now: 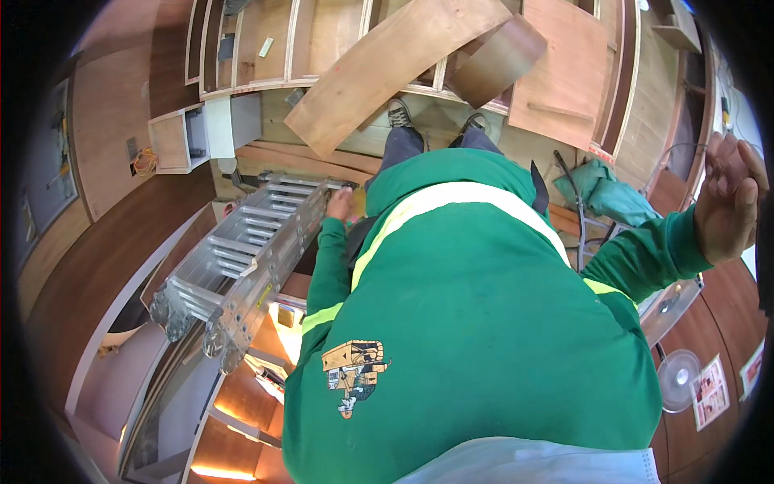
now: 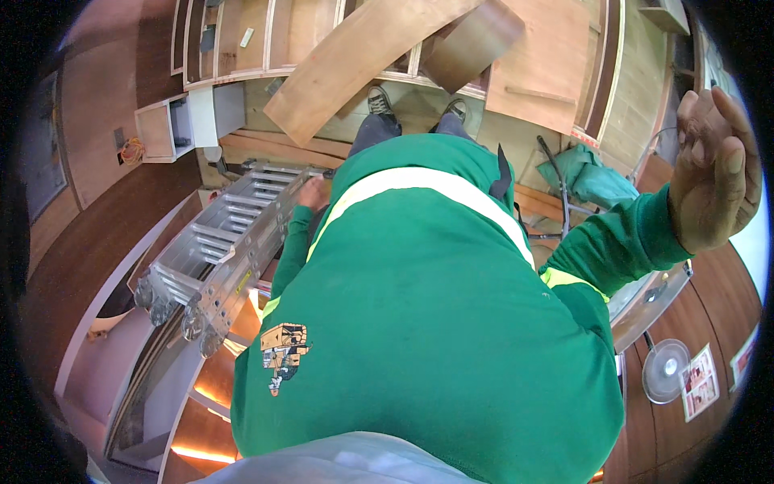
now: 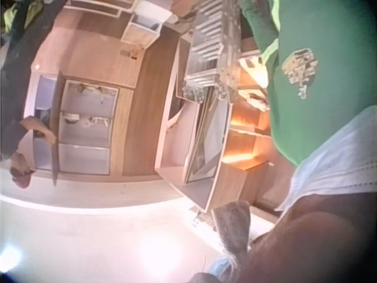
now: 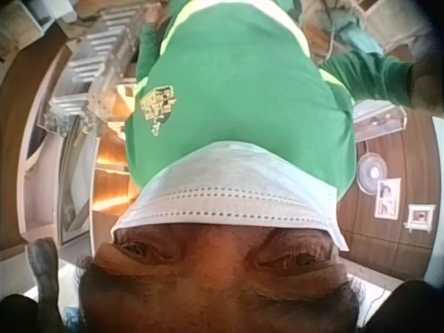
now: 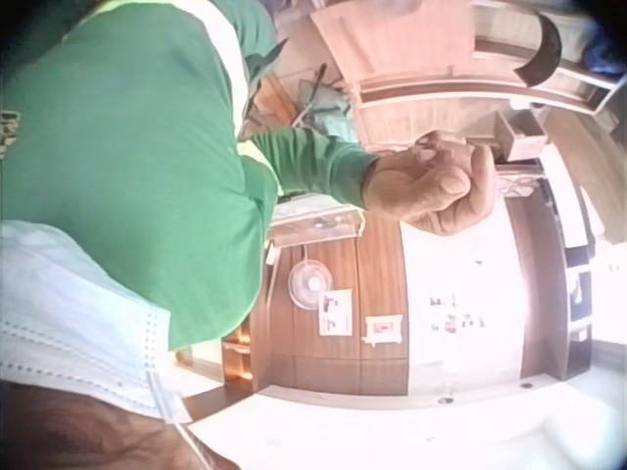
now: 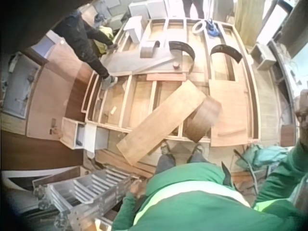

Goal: The person picks up and aligns wooden panels into a cabinet frame by hand, fitting curved and straight pieces into pre-constructed slots.

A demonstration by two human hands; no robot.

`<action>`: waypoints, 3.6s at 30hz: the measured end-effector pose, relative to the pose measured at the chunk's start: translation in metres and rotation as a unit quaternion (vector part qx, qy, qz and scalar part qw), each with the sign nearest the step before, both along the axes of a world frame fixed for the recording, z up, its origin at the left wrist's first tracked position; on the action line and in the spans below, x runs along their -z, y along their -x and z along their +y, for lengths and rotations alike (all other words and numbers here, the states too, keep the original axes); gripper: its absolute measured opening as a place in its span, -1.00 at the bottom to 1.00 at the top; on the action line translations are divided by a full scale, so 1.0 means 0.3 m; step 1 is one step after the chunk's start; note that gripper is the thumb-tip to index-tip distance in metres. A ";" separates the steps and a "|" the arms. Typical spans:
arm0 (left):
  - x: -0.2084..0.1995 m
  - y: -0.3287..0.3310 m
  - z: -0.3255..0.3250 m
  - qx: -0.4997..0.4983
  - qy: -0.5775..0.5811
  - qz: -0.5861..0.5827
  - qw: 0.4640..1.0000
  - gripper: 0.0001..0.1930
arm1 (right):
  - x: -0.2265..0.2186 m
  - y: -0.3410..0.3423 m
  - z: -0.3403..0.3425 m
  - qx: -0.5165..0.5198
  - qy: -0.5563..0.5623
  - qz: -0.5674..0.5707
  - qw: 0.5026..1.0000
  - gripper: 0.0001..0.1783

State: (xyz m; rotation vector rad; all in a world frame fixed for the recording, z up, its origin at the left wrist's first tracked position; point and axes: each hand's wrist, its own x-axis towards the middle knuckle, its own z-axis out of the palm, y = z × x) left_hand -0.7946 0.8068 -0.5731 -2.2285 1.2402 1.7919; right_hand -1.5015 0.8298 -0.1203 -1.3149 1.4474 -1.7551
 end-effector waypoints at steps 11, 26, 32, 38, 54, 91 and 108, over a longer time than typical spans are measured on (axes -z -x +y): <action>-0.045 0.202 0.146 0.191 0.030 -0.015 0.981 -0.60 | 0.068 0.116 0.117 0.016 -0.022 -0.011 1.000 -0.56; 0.064 0.269 -0.116 0.106 -0.036 0.020 0.993 -0.61 | 0.135 0.179 0.263 0.087 -0.031 -0.018 0.996 -0.59; 0.015 0.434 -0.214 0.214 -0.042 0.104 0.970 -0.48 | 0.479 0.248 0.279 0.208 -0.237 -0.120 0.941 -0.65; -0.094 0.433 -0.163 0.102 -0.022 0.075 0.992 -0.44 | 1.275 0.145 0.171 0.140 -0.467 -0.288 0.824 -0.22; 0.202 0.014 0.222 -0.101 -0.135 -0.019 0.985 -0.43 | 2.122 -0.100 -0.235 0.058 -0.452 -0.572 0.682 -0.10; 0.822 0.068 -0.112 -0.321 -0.085 -0.050 0.942 0.30 | 1.387 -0.500 -0.374 0.036 -0.431 -0.426 0.795 -0.70; -0.211 0.853 -0.549 0.148 0.483 0.053 0.861 -0.02 | 1.264 -0.536 -0.328 -0.125 -0.415 -0.485 0.759 -0.67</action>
